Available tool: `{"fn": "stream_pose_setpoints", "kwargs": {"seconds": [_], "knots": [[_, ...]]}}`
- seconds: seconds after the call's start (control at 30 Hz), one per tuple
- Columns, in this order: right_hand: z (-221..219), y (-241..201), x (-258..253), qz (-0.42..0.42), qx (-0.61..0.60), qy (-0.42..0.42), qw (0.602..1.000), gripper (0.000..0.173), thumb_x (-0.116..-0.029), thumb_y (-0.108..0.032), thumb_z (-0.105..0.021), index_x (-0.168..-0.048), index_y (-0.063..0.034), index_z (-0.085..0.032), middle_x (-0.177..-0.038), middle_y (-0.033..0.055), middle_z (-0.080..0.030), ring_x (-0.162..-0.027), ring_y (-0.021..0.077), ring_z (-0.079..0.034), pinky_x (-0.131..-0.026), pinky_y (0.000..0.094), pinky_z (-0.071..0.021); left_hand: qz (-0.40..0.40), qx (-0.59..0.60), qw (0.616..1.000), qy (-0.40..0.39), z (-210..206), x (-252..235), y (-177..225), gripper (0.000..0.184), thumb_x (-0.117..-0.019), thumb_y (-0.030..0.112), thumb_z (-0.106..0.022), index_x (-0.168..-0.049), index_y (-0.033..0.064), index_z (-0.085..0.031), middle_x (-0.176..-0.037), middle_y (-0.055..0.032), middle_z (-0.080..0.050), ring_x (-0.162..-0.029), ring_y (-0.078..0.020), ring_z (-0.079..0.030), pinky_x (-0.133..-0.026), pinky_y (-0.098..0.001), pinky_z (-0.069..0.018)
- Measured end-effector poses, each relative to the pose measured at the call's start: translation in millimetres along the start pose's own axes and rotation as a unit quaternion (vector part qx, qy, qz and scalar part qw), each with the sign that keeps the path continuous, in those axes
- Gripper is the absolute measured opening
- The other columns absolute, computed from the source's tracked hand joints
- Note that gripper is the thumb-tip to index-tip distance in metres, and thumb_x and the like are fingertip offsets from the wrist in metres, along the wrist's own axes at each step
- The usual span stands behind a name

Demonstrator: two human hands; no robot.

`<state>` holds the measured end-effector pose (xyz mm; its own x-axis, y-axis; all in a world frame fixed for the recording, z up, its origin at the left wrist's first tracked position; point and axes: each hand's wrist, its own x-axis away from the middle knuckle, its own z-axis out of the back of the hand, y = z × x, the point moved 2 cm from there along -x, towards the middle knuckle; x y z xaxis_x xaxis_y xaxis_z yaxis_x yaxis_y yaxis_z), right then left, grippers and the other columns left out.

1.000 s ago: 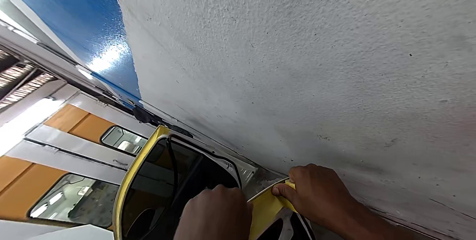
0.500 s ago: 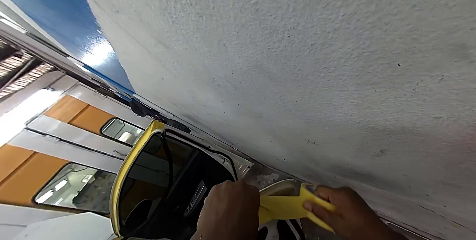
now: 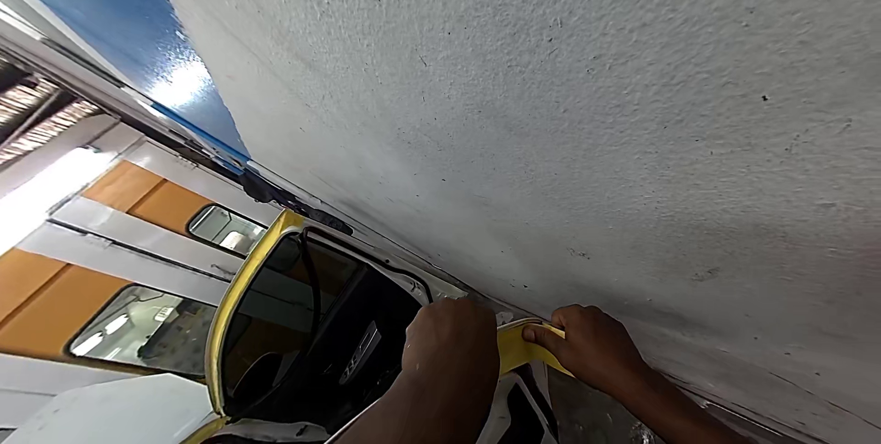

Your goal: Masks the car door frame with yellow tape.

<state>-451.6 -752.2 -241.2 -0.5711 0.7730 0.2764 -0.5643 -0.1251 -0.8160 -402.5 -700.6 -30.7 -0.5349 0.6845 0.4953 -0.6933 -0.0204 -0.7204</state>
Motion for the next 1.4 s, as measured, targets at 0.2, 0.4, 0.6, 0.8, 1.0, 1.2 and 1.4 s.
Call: {"fn": "stream_pose_setpoints", "kwargs": {"seconds": [0.2, 0.4, 0.6, 0.8, 1.0, 1.2, 1.4], "knots": [[0.7, 9.7, 1.2, 0.010, -0.021, 0.003, 1.000, 0.072, -0.0914, -0.078, -0.049, -0.081, -0.0072, -0.061, -0.073, 0.0096, -0.059, -0.076, 0.0279, -0.063, -0.067, 0.0490, -0.0483, -0.026, -0.015, 0.999, -0.020, 6.4, -15.2, 14.8, 0.025, -0.1045, 0.015, -0.051, -0.117, -0.0029, -0.064, -0.119, -0.0226, -0.066, -0.112, -0.0398, -0.066, -0.085, -0.0540, -0.0554], [8.5, -0.7, 0.2, -0.014, -0.005, -0.025, 1.000, 0.073, -0.0922, -0.077, -0.049, -0.086, -0.0057, -0.064, -0.080, 0.0124, -0.063, -0.083, 0.0303, -0.066, -0.071, 0.0512, -0.0502, -0.025, -0.016, 0.999, -0.011, 3.6, -17.3, 14.6, 0.026, -0.1047, 0.016, -0.050, -0.114, -0.0032, -0.065, -0.116, -0.0233, -0.067, -0.110, -0.0409, -0.066, -0.084, -0.0556, -0.0552], [7.6, -1.4, -3.1, -0.035, -0.012, -0.024, 0.999, 0.076, -0.0889, -0.081, -0.049, -0.089, -0.0068, -0.066, -0.082, 0.0114, -0.065, -0.084, 0.0290, -0.066, -0.071, 0.0509, -0.0505, -0.027, -0.008, 1.000, -0.007, 0.5, -41.8, 28.5, 0.029, -0.1044, 0.021, -0.054, -0.116, -0.0029, -0.064, -0.120, -0.0230, -0.066, -0.114, -0.0407, -0.065, -0.086, -0.0556, -0.0552], [-27.7, 45.5, 1.5, 0.126, -0.152, 0.041, 0.979, 0.061, -0.0921, -0.066, -0.058, -0.114, -0.0099, -0.067, -0.087, 0.0099, -0.069, -0.081, 0.0272, -0.069, -0.074, 0.0509, -0.0551, -0.045, -0.013, 0.999, -0.014, -0.6, -59.3, 45.9, 0.028, -0.1044, 0.019, -0.054, -0.115, -0.0048, -0.064, -0.120, -0.0254, -0.066, -0.114, -0.0423, -0.065, -0.086, -0.0575, -0.0546], [-68.2, 94.3, -4.0, 0.223, -0.215, 0.217, 0.926, 0.068, -0.0973, -0.055, -0.059, -0.151, -0.0148, -0.047, -0.065, 0.0017, -0.064, -0.051, 0.0180, -0.060, -0.050, 0.0430, -0.0541, -0.047, -0.019, 0.999, -0.006, -4.6, -55.8, 49.0, 0.029, -0.1062, 0.020, -0.051, -0.114, -0.0037, -0.064, -0.116, -0.0244, -0.066, -0.110, -0.0417, -0.066, -0.084, -0.0563, -0.0546], [-65.2, 76.7, -43.3, 0.100, -0.209, 0.081, 0.969, 0.055, -0.0968, -0.065, -0.054, -0.118, -0.0160, -0.066, -0.087, 0.0075, -0.069, -0.079, 0.0243, -0.068, -0.074, 0.0478, -0.0553, -0.021, -0.013, 1.000, -0.004, -4.5, -67.5, 54.1, 0.034, -0.1055, 0.028, -0.053, -0.114, -0.0020, -0.066, -0.119, -0.0225, -0.067, -0.113, -0.0401, -0.066, -0.086, -0.0564, -0.0548], [-64.3, 68.7, -46.3, 0.063, -0.224, 0.038, 0.972, 0.054, -0.0966, -0.064, -0.055, -0.119, -0.0165, -0.065, -0.090, 0.0079, -0.069, -0.082, 0.0254, -0.068, -0.075, 0.0495, -0.0545, -0.034, 0.015, 0.999, -0.009, -11.2, -93.5, 79.5, 0.032, -0.1059, 0.024, -0.052, -0.116, -0.0026, -0.066, -0.122, -0.0222, -0.066, -0.115, -0.0393, -0.065, -0.088, -0.0562, -0.0547]]}}
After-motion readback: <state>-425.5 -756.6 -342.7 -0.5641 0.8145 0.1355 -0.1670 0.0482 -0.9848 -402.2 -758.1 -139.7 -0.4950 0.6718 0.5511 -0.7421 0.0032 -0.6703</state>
